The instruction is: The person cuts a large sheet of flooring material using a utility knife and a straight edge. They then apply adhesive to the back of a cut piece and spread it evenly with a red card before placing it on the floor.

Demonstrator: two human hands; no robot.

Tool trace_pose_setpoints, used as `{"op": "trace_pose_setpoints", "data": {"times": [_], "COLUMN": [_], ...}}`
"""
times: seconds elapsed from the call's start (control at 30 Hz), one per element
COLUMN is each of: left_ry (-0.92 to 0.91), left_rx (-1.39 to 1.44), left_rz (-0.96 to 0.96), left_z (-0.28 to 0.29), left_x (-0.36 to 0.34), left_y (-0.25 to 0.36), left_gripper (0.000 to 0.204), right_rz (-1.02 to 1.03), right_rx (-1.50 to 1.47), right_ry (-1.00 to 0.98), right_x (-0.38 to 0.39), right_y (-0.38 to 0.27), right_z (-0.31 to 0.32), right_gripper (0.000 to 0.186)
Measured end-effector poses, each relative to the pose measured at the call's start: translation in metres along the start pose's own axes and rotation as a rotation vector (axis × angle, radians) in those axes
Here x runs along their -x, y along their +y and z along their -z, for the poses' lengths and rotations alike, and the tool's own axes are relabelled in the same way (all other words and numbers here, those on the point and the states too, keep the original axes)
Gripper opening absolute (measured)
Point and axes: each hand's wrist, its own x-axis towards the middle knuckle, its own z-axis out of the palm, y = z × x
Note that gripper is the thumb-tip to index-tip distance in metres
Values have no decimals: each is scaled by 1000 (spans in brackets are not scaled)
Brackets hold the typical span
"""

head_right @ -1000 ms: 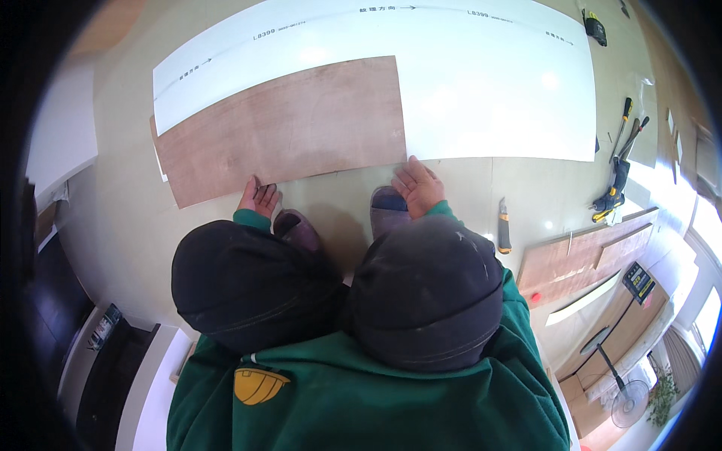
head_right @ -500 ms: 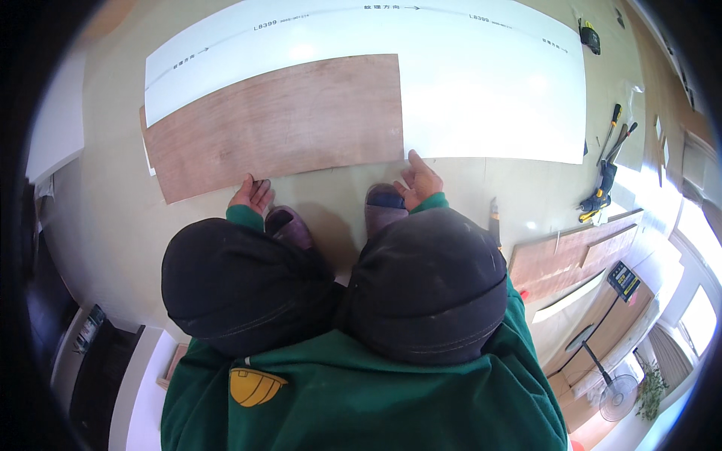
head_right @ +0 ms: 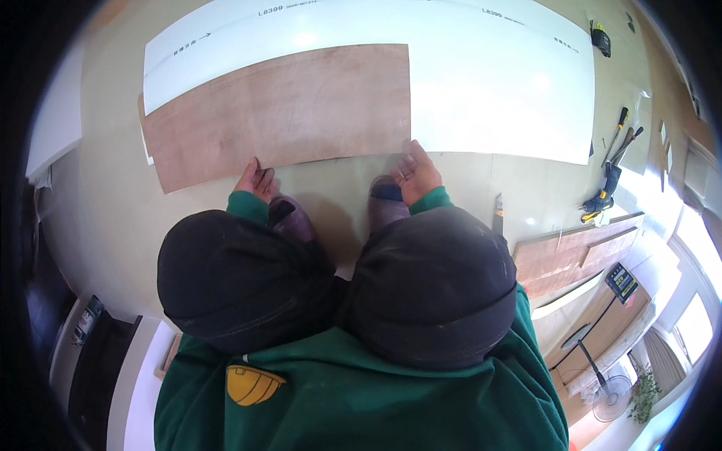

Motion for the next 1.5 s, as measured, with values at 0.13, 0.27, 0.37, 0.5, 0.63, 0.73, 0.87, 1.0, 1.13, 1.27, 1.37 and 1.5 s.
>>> {"op": "trace_pose_setpoints", "data": {"times": [0.13,0.27,0.37,0.5,0.63,0.73,0.87,1.0,1.13,1.27,1.37,1.5], "left_ry": [-15,4,-5,-52,29,-24,-14,-50,32,462,818,710], "left_rx": [25,61,88,99,37,-4,-66,7,-280,-118,-320,-395], "left_rz": [-9,-12,-36,-8,-5,15,-34,-38,-194,-522,-935,-1030], "left_z": [5,4,7,7,21,16,12,38,58,96,196,191], "left_x": [-9,-9,-9,-12,-20,-15,-23,-35,-64,-40,-80,-100], "left_y": [-6,-7,-7,-7,-9,-7,-15,-22,-32,36,82,150], "left_gripper": [40,35,35,36,51,60,55,39,27,42,57,64], "right_rz": [-5,103,204,267,248,224,210,65,-20,-5,17,110], "right_rx": [-9,5,48,88,-30,-113,-61,-127,-242,-325,-326,-401], "right_ry": [-40,-20,60,259,304,368,421,380,252,297,276,25], "right_x": [-8,-5,2,-5,-25,-28,-26,-36,-54,-55,-57,-55], "right_y": [-4,-12,-19,-45,-72,-90,-103,-110,-115,-115,-111,-108], "right_z": [10,18,17,35,56,55,49,44,80,100,88,96], "right_gripper": [56,61,69,80,75,74,67,63,50,37,43,46]}}
